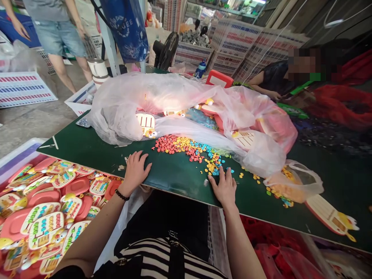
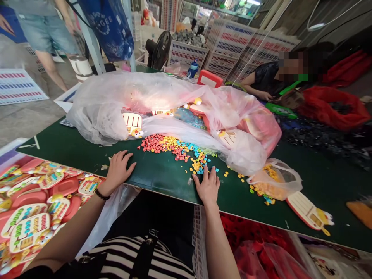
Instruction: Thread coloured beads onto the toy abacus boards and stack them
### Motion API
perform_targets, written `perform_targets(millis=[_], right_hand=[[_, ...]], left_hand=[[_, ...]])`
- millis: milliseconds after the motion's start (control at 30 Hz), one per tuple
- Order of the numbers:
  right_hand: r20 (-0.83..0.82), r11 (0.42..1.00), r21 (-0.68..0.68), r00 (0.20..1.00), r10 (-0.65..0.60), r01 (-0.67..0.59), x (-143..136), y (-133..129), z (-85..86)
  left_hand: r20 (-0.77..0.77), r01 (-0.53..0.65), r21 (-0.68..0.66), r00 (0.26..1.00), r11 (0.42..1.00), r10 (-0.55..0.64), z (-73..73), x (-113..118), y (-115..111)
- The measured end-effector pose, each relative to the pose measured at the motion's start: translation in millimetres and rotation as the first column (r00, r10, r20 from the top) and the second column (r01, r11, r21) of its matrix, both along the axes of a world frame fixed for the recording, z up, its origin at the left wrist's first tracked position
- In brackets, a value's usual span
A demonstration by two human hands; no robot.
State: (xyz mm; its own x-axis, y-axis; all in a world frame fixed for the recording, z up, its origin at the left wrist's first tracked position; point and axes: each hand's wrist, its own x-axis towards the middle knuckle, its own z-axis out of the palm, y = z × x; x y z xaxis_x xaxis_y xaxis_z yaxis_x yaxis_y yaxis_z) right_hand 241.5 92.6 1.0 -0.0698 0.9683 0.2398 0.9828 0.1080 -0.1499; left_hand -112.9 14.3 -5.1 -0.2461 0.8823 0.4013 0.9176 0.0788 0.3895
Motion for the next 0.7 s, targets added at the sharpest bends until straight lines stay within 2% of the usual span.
perform_targets(millis=[100,167,300,400,500,600,700], right_hand=[[0.005,0.999,-0.026,1.000,-0.025,0.025,-6,5,1.4],[-0.010,0.999,-0.032,0.999,-0.037,0.037,-11,10,2.9],[-0.049,0.999,-0.029,0.998,-0.031,0.030,-18,19,4.1],[-0.083,0.998,0.009,0.995,0.056,-0.055,-18,21,2.1],[-0.102,0.991,0.062,0.987,0.122,-0.117,-15,20,-0.4],[-0.107,0.988,0.079,0.984,0.140,-0.132,-12,19,-1.0],[-0.114,0.986,0.088,0.982,0.152,-0.142,-10,18,-0.1]], left_hand=[[0.015,0.040,-0.007,0.999,0.999,-0.040,3.2,1,14],[0.018,0.064,-0.009,0.998,0.998,-0.063,11.0,0,29],[0.051,0.101,-0.009,0.994,0.995,-0.101,41.9,-5,73],[0.129,0.138,-0.050,0.983,0.989,-0.130,66.7,-7,123],[0.187,0.138,-0.088,0.975,0.986,-0.120,80.4,-5,186],[0.281,0.039,-0.123,0.960,0.992,-0.003,82.4,-2,244],[0.395,-0.074,-0.126,0.911,0.989,0.118,77.8,0,287]])
